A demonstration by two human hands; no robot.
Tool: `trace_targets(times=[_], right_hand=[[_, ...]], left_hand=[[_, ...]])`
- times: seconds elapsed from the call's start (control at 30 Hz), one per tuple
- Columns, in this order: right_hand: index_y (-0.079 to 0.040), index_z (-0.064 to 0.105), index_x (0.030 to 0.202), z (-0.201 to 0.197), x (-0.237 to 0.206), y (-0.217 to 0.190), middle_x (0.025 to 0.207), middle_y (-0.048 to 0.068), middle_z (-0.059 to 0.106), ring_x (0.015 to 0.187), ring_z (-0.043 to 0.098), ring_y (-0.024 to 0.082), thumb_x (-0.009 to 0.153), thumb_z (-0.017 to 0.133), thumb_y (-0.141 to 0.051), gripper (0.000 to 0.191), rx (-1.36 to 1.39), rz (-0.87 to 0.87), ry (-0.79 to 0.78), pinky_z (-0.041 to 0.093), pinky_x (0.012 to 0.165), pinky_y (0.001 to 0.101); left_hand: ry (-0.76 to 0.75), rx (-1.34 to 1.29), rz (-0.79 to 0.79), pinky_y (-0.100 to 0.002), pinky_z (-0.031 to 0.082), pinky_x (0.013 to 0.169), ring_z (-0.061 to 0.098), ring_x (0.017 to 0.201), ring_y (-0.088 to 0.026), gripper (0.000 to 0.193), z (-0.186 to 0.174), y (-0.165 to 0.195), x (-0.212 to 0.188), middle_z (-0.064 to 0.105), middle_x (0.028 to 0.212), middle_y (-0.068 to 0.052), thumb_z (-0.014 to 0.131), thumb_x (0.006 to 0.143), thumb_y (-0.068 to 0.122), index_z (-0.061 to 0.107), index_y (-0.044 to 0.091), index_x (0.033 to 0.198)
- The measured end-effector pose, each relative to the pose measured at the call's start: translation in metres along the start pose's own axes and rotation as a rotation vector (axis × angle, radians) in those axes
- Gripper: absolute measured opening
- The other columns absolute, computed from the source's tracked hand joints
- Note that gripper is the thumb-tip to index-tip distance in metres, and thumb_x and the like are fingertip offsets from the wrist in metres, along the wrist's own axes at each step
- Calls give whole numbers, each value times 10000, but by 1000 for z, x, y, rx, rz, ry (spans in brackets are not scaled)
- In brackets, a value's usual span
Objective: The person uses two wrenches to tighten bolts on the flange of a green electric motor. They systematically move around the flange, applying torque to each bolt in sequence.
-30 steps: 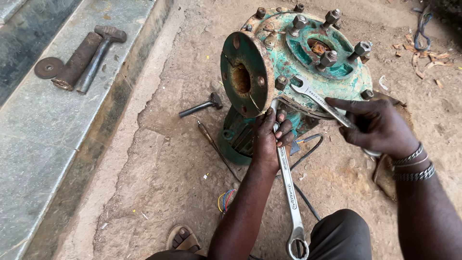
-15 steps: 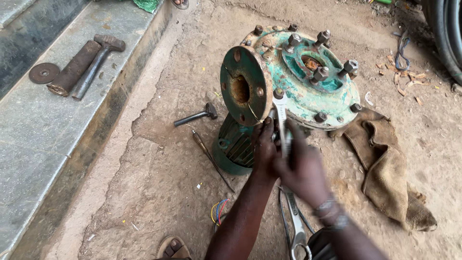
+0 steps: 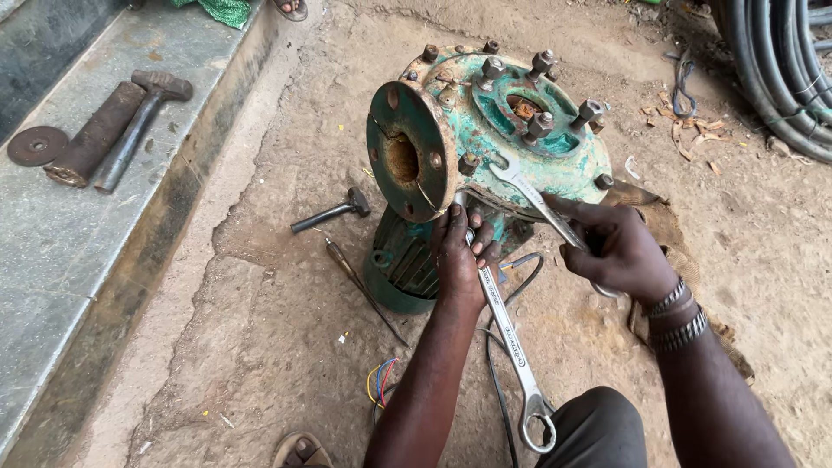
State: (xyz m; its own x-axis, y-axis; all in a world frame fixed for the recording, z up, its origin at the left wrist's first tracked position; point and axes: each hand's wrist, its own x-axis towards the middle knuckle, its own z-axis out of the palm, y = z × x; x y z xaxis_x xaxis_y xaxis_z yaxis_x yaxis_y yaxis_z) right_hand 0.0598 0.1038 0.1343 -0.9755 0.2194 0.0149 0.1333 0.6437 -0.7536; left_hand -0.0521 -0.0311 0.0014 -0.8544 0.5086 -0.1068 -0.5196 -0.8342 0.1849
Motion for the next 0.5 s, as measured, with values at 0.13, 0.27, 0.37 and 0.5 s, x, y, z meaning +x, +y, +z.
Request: trace_targets(times=[0.13,0.27,0.37,0.5], right_hand=[[-112,679,1365,-12,28,21,584,-106,376,508,365,4,704,706,64,684,-56,-149,-117,313,436,222],[-161,732,1295,-26,42,12,544,-73,512,459,430,12,678,758,3,639,-214,-270,-103,382,425,224],[-191,736,1239,-44,61,8,565,-65,699,385,541,25,674,836,-83,584,-265,-298,-170,453,388,236],[-216,769,1191,-62,86,17,568,-20,700,393,594,61,699,841,-119,507,-401,-388,-196,500,403,266]], left_hand=[[18,60,6,-196,272,401,384,546,-47,191,3,1,0,530,847,22,541,1060,278,543,110,1152],[-12,43,17,-198,274,407,385,554,-48,170,0,1,-1,534,866,21,545,1076,268,517,109,1130],[-27,41,14,-194,269,393,389,549,-45,164,-3,3,-1,528,858,23,540,1070,261,528,121,1155],[-60,7,12,-193,275,393,403,556,-43,141,-7,4,2,525,863,19,529,1078,256,518,139,1157]])
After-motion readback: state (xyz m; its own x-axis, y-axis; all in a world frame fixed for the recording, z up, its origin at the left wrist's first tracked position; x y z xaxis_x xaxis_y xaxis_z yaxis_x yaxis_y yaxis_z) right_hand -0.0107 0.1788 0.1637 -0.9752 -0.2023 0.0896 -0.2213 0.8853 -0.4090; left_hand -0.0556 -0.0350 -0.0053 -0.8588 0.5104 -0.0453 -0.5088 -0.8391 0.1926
